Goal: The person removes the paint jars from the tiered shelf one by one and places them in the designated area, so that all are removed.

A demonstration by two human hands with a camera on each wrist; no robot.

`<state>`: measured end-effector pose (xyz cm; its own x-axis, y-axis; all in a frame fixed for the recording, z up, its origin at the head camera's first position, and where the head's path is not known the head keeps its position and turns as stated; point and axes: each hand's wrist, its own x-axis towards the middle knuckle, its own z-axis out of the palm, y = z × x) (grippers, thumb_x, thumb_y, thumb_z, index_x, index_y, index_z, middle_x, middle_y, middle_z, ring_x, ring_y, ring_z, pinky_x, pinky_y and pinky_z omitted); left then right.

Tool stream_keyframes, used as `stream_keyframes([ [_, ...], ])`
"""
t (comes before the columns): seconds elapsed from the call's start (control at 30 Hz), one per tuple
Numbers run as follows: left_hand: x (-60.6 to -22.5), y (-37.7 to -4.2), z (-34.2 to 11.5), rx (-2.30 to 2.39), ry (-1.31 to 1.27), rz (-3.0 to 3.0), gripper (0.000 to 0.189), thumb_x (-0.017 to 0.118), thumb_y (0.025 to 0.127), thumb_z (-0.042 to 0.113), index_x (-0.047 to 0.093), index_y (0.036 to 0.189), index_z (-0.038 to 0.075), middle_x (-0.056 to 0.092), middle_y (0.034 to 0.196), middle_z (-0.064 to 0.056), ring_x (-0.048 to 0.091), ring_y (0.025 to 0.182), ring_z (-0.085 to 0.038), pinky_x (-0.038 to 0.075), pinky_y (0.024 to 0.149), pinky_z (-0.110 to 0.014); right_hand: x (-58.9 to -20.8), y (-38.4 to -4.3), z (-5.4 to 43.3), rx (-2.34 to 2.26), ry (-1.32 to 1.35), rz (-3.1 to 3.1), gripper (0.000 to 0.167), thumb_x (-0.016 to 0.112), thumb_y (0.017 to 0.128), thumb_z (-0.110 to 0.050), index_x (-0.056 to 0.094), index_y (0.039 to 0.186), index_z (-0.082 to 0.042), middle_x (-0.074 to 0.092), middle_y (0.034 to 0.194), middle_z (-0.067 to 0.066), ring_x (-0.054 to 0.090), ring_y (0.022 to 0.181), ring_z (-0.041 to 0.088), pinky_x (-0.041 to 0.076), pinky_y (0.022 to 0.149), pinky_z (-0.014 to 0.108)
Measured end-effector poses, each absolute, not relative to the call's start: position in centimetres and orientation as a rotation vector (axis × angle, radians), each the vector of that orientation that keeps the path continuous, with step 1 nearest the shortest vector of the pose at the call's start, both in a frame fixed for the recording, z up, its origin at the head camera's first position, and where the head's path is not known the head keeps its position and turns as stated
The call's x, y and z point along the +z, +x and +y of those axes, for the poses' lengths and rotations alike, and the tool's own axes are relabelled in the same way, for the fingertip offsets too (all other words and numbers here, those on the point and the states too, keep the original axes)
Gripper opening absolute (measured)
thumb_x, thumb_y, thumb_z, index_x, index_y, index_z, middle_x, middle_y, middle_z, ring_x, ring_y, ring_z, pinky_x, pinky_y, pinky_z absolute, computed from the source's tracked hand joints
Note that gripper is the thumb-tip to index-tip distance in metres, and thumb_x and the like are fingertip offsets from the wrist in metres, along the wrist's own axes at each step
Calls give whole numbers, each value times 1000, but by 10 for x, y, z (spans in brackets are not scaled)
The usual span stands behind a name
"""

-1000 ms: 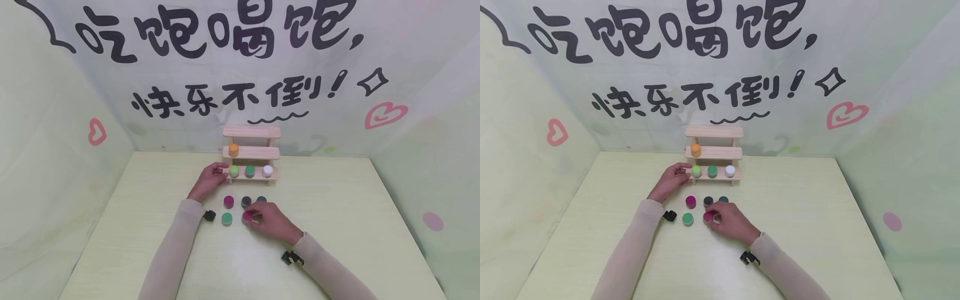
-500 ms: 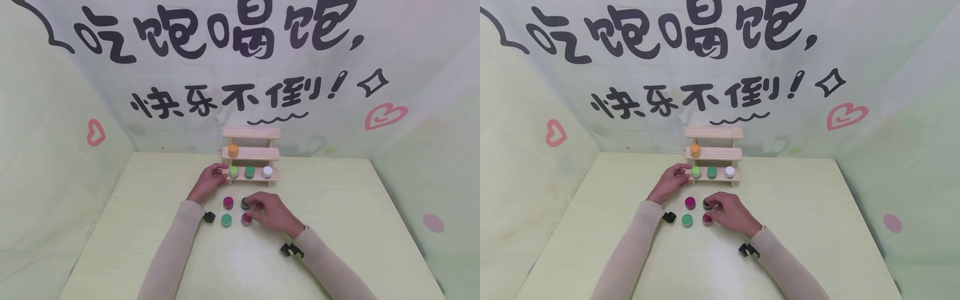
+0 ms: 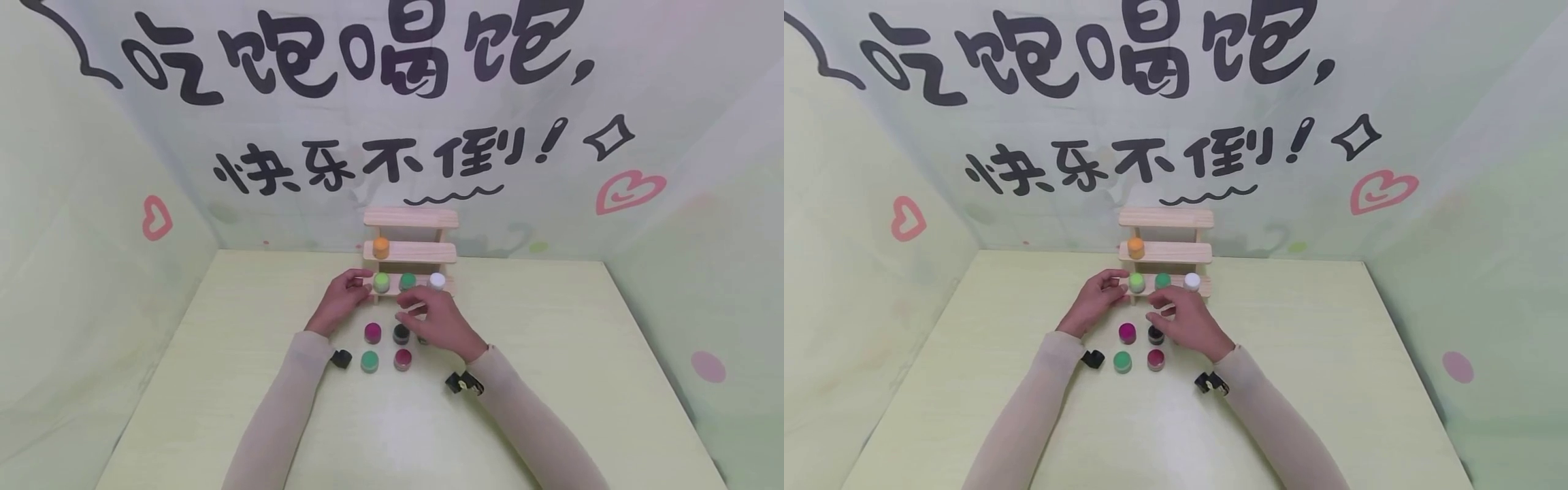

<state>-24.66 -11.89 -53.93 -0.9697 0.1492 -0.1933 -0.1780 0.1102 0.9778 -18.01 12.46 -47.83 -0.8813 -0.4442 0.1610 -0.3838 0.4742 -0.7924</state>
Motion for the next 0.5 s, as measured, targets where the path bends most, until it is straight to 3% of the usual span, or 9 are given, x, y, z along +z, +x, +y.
stream_keyframes([
  [0.2, -539, -245, -115, 2016, -51, 2129, 28, 70, 95, 15, 67, 123, 15, 53, 104, -9, 63, 96, -20, 63, 88, -30, -471, -193, 116, -1420, -763, 2672, 25, 75, 92, -19, 70, 116, -16, 72, 114, 7, 70, 97, 14, 63, 82, 27],
  [0.37, -538, -245, -113, 2011, -67, 2131, 27, 69, 95, 14, 67, 122, 15, 53, 104, -10, 63, 98, -21, 63, 89, -30, -467, -202, 110, -1446, -727, 2685, 28, 76, 90, -15, 70, 117, -9, 73, 115, 12, 70, 100, 17, 63, 82, 26],
  [0.5, -538, -246, -113, 1989, -86, 2146, 27, 69, 95, 15, 66, 122, 15, 56, 108, -11, 63, 99, -21, 63, 88, -30, -464, -213, 104, -1461, -657, 2715, 29, 76, 90, -17, 70, 117, -10, 72, 113, 6, 69, 99, 17, 63, 84, 29],
])
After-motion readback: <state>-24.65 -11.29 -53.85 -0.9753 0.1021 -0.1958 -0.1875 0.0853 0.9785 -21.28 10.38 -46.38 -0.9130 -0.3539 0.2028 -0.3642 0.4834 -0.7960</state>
